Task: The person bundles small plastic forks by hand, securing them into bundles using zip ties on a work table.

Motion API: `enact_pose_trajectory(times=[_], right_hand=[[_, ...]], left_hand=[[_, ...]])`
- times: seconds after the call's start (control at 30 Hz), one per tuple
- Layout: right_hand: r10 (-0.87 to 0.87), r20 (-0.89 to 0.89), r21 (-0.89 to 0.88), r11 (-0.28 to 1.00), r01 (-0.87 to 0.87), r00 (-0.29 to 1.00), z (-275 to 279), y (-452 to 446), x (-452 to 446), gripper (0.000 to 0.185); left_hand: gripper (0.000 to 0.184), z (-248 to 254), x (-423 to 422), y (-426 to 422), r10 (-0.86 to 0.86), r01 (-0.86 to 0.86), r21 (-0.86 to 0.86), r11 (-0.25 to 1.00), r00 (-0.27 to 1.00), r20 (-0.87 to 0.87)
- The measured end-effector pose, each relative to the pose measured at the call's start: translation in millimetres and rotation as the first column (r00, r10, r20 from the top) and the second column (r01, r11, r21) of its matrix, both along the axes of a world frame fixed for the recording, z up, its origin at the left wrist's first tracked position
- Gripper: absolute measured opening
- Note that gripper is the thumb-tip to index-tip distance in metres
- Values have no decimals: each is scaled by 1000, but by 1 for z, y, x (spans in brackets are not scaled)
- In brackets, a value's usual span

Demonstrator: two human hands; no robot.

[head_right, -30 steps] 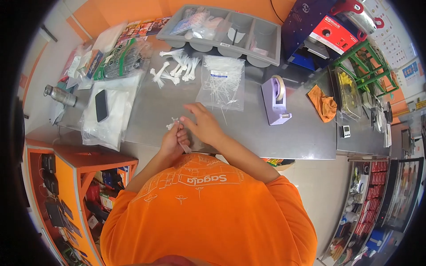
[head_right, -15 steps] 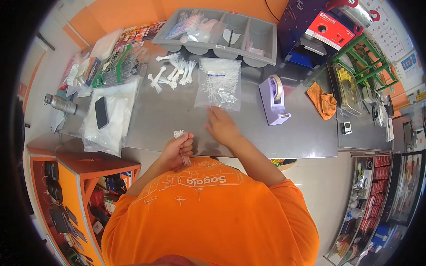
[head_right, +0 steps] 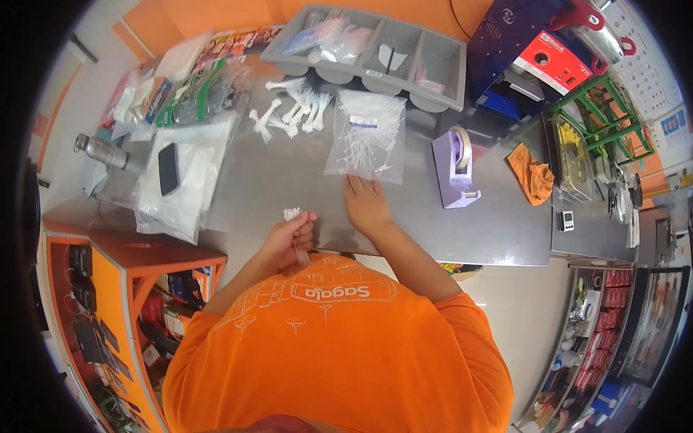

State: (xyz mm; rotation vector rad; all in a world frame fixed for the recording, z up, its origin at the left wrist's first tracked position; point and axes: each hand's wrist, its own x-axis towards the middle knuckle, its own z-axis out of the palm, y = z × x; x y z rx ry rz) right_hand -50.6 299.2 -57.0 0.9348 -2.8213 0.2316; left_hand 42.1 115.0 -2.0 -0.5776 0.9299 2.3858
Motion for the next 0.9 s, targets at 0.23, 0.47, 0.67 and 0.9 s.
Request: enact_pose_trajectory(times=[0.23,0.47,0.67,0.9], right_hand=[[197,-98,-108,972,-207,976,23,23,33,30],[247,-56,-211,944,-253,967,34,15,12,28],[374,15,283,888,-363,927,46,-10,-8,19],[313,0,-254,919,-302,950,34,-17,-15,7]], left_hand=[[17,-7,2,-9,65,-65,14,998,997,-40],[18,-9,2,-11,98,-99,-6,995,993,-68],[18,-7,6,-10,110,-111,-10,994,992,-60],[18,-16,11,-19,188,-190,-37,981,980,-62]])
